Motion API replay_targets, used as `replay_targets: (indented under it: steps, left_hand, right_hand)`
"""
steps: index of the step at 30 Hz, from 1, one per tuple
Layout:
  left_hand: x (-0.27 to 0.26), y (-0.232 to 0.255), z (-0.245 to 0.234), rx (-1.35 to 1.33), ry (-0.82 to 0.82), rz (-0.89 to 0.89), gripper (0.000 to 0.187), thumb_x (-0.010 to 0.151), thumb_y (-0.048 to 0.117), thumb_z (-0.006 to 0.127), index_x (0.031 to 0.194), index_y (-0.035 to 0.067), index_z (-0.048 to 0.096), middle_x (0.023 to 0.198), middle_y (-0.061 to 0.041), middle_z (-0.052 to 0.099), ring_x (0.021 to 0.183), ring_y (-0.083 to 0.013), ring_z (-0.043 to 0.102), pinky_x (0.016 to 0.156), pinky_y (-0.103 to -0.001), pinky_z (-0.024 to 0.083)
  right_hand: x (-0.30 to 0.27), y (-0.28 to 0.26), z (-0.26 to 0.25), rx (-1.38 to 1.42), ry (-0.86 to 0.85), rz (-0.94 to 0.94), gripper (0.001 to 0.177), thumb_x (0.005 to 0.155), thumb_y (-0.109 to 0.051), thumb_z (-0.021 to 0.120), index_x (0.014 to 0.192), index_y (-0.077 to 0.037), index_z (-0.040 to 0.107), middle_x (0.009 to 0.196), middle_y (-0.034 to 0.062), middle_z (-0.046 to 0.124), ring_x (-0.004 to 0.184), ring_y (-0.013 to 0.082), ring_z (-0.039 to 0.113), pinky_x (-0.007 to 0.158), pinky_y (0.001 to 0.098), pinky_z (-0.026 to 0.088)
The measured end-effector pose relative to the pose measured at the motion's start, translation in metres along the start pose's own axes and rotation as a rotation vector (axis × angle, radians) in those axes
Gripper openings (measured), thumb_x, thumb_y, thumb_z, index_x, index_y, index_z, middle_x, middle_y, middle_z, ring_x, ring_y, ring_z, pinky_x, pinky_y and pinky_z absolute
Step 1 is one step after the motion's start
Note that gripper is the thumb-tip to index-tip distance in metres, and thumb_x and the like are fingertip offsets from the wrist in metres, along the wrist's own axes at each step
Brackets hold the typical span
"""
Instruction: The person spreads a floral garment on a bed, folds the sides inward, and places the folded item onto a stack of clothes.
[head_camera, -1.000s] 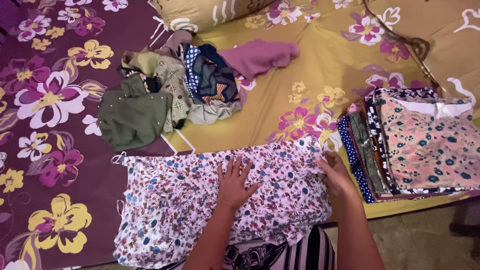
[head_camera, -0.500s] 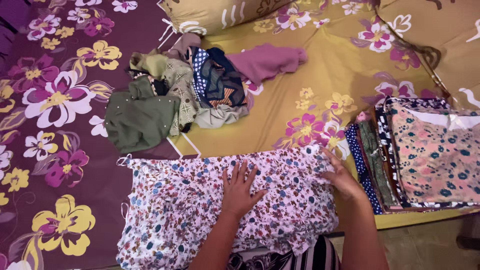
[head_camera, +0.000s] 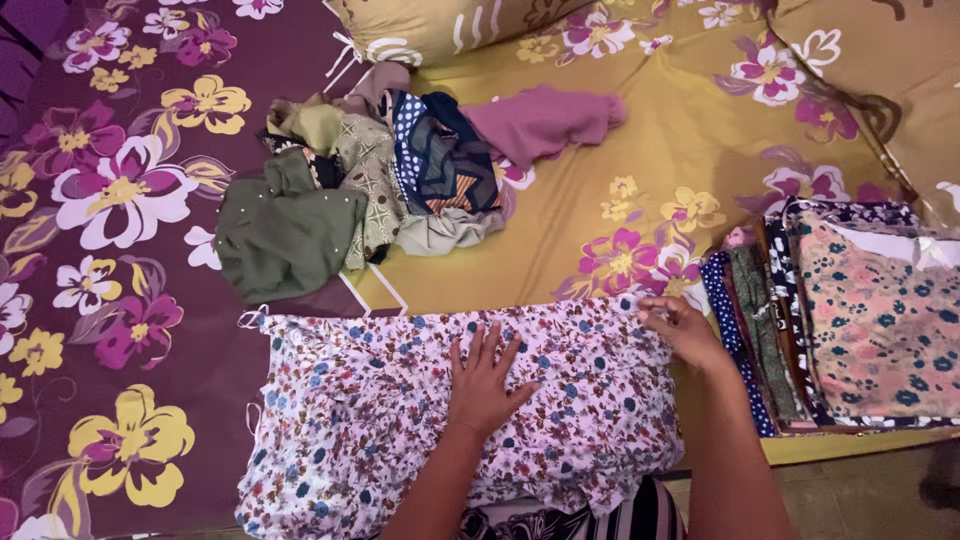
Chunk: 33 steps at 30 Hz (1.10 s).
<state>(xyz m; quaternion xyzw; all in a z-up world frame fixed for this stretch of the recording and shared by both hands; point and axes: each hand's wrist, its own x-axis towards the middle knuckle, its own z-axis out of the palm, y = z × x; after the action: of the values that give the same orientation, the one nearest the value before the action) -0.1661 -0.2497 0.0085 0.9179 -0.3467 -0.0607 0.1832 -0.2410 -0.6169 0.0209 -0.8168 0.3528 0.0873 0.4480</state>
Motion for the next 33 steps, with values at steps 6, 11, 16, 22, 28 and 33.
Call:
replay_targets:
  steps: [6,11,16,22,28,33]
  left_hand:
    - [-0.001,0.002,-0.006,0.009,0.062,0.012,0.086,0.09,0.082,0.039,0.158,0.029,0.037,0.169,-0.01,0.018,0.156,-0.0314,0.012,0.121,-0.06,-0.005]
    - [0.01,-0.001,-0.029,-0.06,-0.105,-0.207,0.08,0.089,0.079,0.04,0.154,0.032,0.042,0.17,-0.008,0.018,0.158,-0.0298,0.01,0.124,-0.058,-0.004]
    - [0.028,-0.035,-0.043,-0.057,-0.12,-0.241,0.064,0.101,0.066,0.029,0.154,0.032,0.043,0.17,-0.008,0.019,0.159,-0.031,0.011,0.124,-0.059,0.0]
    - [0.031,-0.069,-0.038,0.032,-0.092,-0.141,0.06,0.098,0.053,0.04,0.156,0.037,0.042,0.169,-0.006,0.02,0.152,-0.0297,0.016,0.12,-0.06,0.004]
    - [0.035,-0.111,-0.044,0.042,0.167,-0.202,0.035,0.097,0.027,0.059,0.132,0.02,0.063,0.135,-0.009,0.059,0.133,-0.0314,0.049,0.118,-0.061,0.022]
    - [0.037,-0.133,-0.057,0.125,0.313,-0.178,0.019,0.086,0.024,0.067,0.101,0.013,0.07,0.107,-0.008,0.067,0.115,-0.0296,0.059,0.113,-0.066,0.023]
  right_hand:
    - [0.021,0.016,0.014,0.44,-0.041,-0.262,0.043,0.092,0.001,0.062,0.13,-0.016,0.071,0.134,0.0022,0.072,0.115,0.017,0.064,0.099,0.0315,0.051]
    - [0.02,0.013,0.023,0.569,0.109,-0.261,0.054,0.091,0.009,0.056,0.138,-0.016,0.065,0.141,-0.0001,0.066,0.122,0.0114,0.06,0.103,0.0266,0.045]
    - [0.02,0.015,0.029,0.568,0.09,-0.28,0.059,0.089,0.012,0.055,0.141,-0.015,0.063,0.136,0.0008,0.065,0.117,0.0099,0.059,0.099,0.0248,0.045]
    - [0.02,0.011,0.034,0.367,0.151,-0.145,0.061,0.093,0.004,0.063,0.149,-0.021,0.061,0.098,-0.0002,0.067,0.07,0.0106,0.047,0.063,0.0271,0.041]
    - [0.035,0.044,0.018,0.075,0.221,-0.503,0.072,0.088,0.004,0.068,0.155,-0.021,0.056,0.118,0.013,0.065,0.096,0.0192,0.055,0.079,0.0348,0.047]
    - [0.0,0.016,0.019,-0.311,0.358,-0.506,0.077,0.085,0.003,0.066,0.154,-0.029,0.055,0.137,0.0204,0.062,0.122,0.0337,0.063,0.099,0.0409,0.052]
